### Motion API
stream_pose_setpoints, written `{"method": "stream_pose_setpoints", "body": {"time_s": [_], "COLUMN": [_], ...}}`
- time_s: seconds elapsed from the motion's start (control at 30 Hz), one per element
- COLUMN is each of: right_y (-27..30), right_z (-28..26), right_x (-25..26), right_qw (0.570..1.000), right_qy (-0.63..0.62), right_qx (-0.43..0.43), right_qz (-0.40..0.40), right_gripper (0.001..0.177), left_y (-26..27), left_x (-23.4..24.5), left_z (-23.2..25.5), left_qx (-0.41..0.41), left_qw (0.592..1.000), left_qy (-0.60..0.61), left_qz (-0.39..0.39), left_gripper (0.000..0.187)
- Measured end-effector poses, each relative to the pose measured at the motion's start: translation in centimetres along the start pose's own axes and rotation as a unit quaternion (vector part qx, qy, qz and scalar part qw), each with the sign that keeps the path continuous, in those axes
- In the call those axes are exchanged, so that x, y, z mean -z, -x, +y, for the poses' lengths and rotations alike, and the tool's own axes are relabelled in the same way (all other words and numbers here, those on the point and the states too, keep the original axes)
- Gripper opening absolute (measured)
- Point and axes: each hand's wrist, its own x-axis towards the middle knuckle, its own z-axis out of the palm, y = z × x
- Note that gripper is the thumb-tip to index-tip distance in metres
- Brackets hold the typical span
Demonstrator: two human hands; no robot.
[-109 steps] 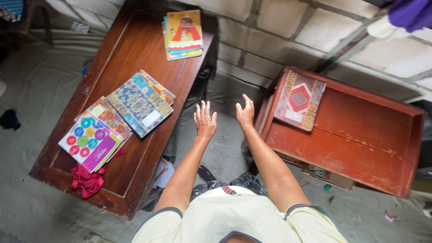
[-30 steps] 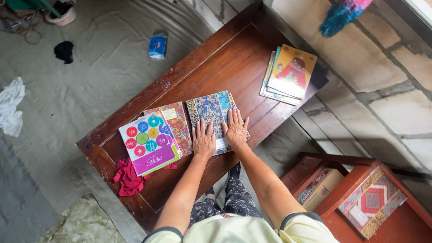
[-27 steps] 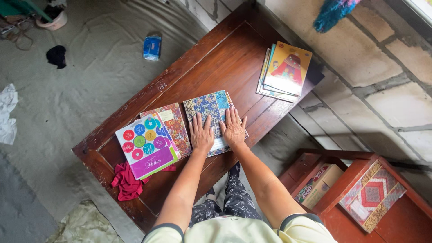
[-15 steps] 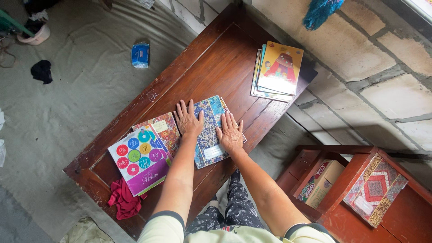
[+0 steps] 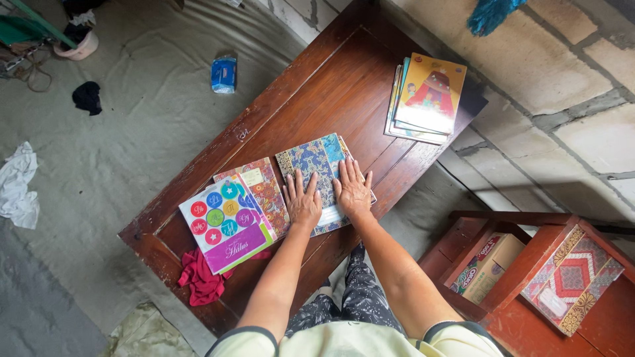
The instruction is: The person picks up books one by one from a wooden table and places them onto a red wooden shelf. The person handles several different books, including children's books and patterned hardcover books, moving them from the table to the shelf.
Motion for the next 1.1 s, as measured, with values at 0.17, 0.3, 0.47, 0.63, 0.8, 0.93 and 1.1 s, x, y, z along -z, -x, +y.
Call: {"method": "stream_pose_setpoints", "body": {"time_s": [0.17,0.3,0.47,0.63,0.8,0.93,1.1], "right_y": [0.7,3.4,6.2,6.0,5.1,5.9,9.0], "right_z": [-0.2,0.0,1.2,1.9,3.5,4.1,3.6], "right_x": [-0.7,-1.7,-3.1,-2.2,0.2,0.4,-2.3], "right_qw": [1.0,0.998,0.99,0.944,0.894,0.956,0.993], "right_qy": [-0.001,-0.022,-0.107,-0.275,-0.392,-0.207,-0.063], "right_qx": [-0.027,-0.059,-0.054,-0.11,-0.088,-0.034,-0.043], "right_qz": [0.004,0.016,0.078,0.142,0.199,0.207,0.087], "right_gripper": [0.064,0.066,0.067,0.071,0.071,0.069,0.067], "left_y": [0.0,0.6,2.4,3.3,1.7,0.7,1.2], "left_x": [-0.7,-1.5,-2.4,-3.0,-2.0,-1.2,-2.6], "left_z": [-0.1,0.5,0.6,0.9,2.2,2.4,1.5], "left_qx": [0.021,0.055,0.116,0.047,-0.051,-0.081,-0.092], "left_qw": [1.0,0.997,0.97,0.957,0.937,0.973,0.994], "left_qy": [-0.005,0.026,0.202,0.252,0.319,0.186,0.048], "left_qz": [-0.001,0.056,0.072,0.134,0.131,0.111,0.029], "left_gripper": [0.057,0.063,0.089,0.081,0.071,0.069,0.072]}}
